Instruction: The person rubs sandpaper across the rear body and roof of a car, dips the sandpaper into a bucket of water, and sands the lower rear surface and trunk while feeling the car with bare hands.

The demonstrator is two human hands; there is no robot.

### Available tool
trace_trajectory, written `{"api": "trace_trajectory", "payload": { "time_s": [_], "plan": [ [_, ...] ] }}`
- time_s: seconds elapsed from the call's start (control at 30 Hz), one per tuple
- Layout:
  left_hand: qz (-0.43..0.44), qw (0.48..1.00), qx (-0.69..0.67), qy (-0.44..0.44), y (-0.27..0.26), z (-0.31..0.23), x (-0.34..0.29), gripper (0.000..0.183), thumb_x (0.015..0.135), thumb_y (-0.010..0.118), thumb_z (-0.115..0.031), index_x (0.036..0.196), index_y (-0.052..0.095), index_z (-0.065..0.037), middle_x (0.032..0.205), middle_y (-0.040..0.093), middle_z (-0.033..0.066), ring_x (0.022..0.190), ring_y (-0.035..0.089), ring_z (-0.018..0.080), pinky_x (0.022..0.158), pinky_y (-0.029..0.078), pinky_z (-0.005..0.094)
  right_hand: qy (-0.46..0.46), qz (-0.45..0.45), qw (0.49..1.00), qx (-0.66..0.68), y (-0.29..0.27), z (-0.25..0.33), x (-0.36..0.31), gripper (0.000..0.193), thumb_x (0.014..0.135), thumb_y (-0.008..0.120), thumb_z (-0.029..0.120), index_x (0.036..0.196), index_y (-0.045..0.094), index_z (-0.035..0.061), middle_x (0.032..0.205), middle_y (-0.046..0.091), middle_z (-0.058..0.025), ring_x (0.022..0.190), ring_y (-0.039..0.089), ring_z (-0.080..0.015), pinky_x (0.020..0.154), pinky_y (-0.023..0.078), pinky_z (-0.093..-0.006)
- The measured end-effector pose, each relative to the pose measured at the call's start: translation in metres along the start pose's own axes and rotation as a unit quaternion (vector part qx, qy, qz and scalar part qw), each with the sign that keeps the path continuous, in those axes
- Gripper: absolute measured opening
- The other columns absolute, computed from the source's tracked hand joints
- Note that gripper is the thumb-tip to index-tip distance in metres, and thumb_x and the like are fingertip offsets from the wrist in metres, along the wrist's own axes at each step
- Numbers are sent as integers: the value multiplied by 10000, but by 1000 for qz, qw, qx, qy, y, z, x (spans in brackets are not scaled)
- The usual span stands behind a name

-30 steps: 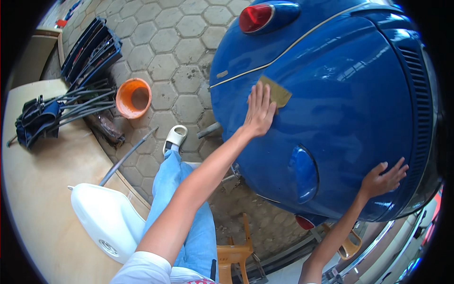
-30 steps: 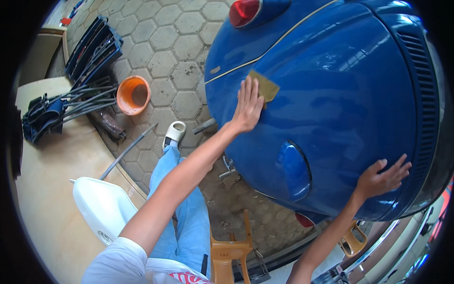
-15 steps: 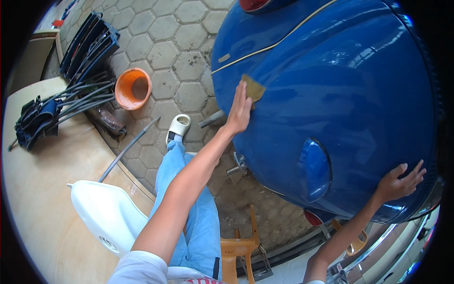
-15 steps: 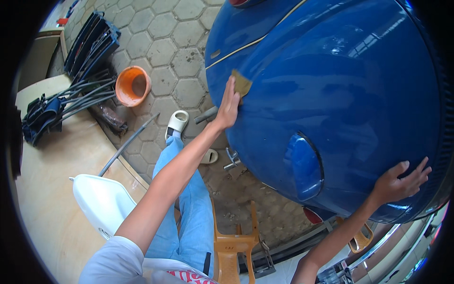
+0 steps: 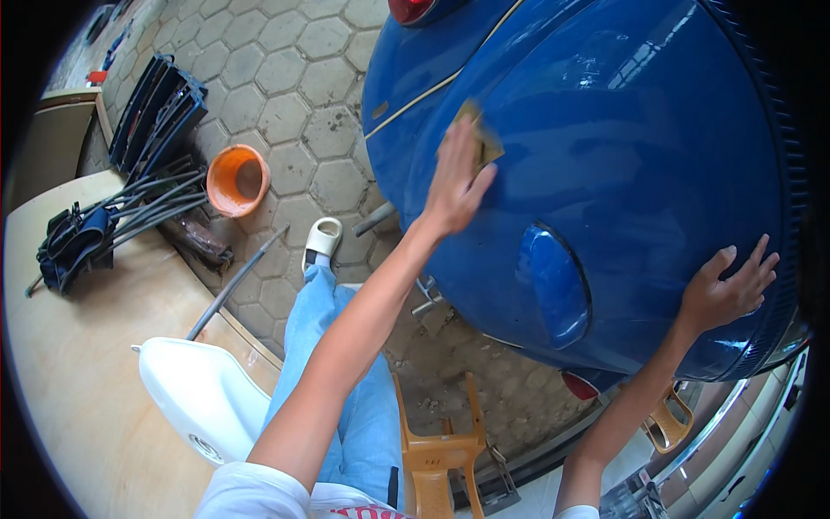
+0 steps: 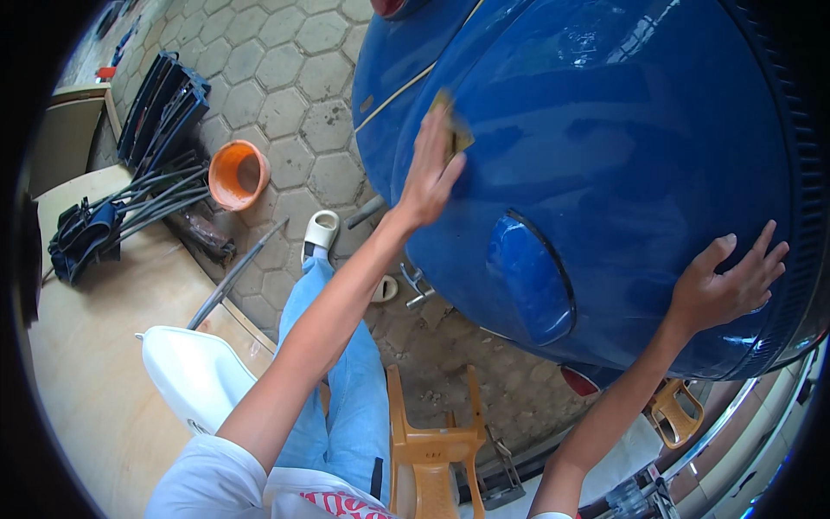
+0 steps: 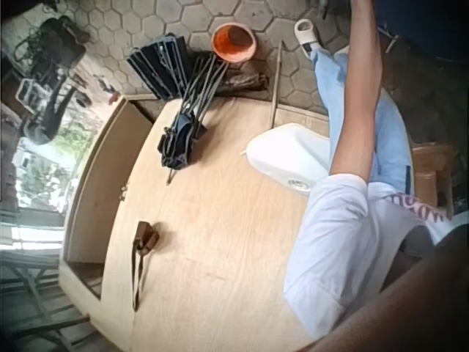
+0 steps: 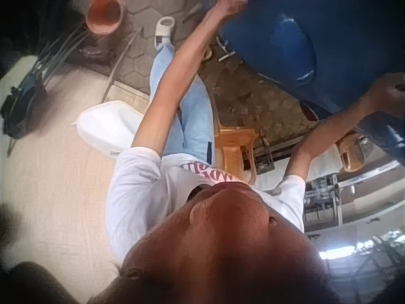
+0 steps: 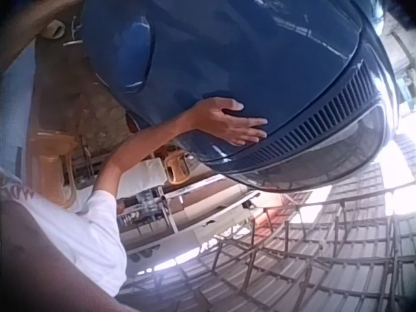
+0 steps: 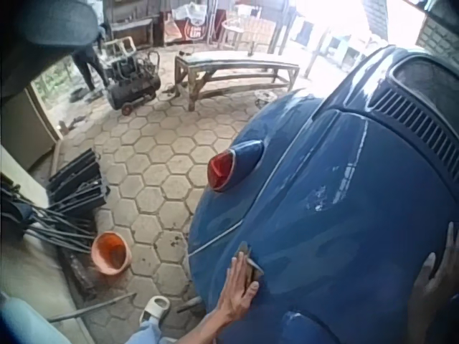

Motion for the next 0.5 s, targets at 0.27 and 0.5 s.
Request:
{"api": "trace_trajectory", "payload": {
  "time_s": [0.27,0.5],
  "plan": [
    [43,998,52,-19,20,12,-54,826,1033,338,-627,1629,157,-83,1678,-47,259,1552,-93,417,1240,3,559,2,-4,1000,4,-2,0,2,530,970,489,465,1452,566,257,1547,484,-126,1456,411,-364,1184,273,-616],
    [49,986,53,151,27,-59,-20,754,1069,208,-554,1634,94,-67,1701,-27,191,1569,-75,359,1237,-45,532,15,-18,1000,12,-5,3,5,518,968,497,461,1443,576,271,1540,493,-124,1451,419,-363,1183,274,-615]
  ]
}}
Point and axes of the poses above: each hand's wrist, its own x-axis towards the middle knuckle, its own y-axis out of the palm, z = x × y, the point moved 10 cm from there along x, towards the middle knuckle
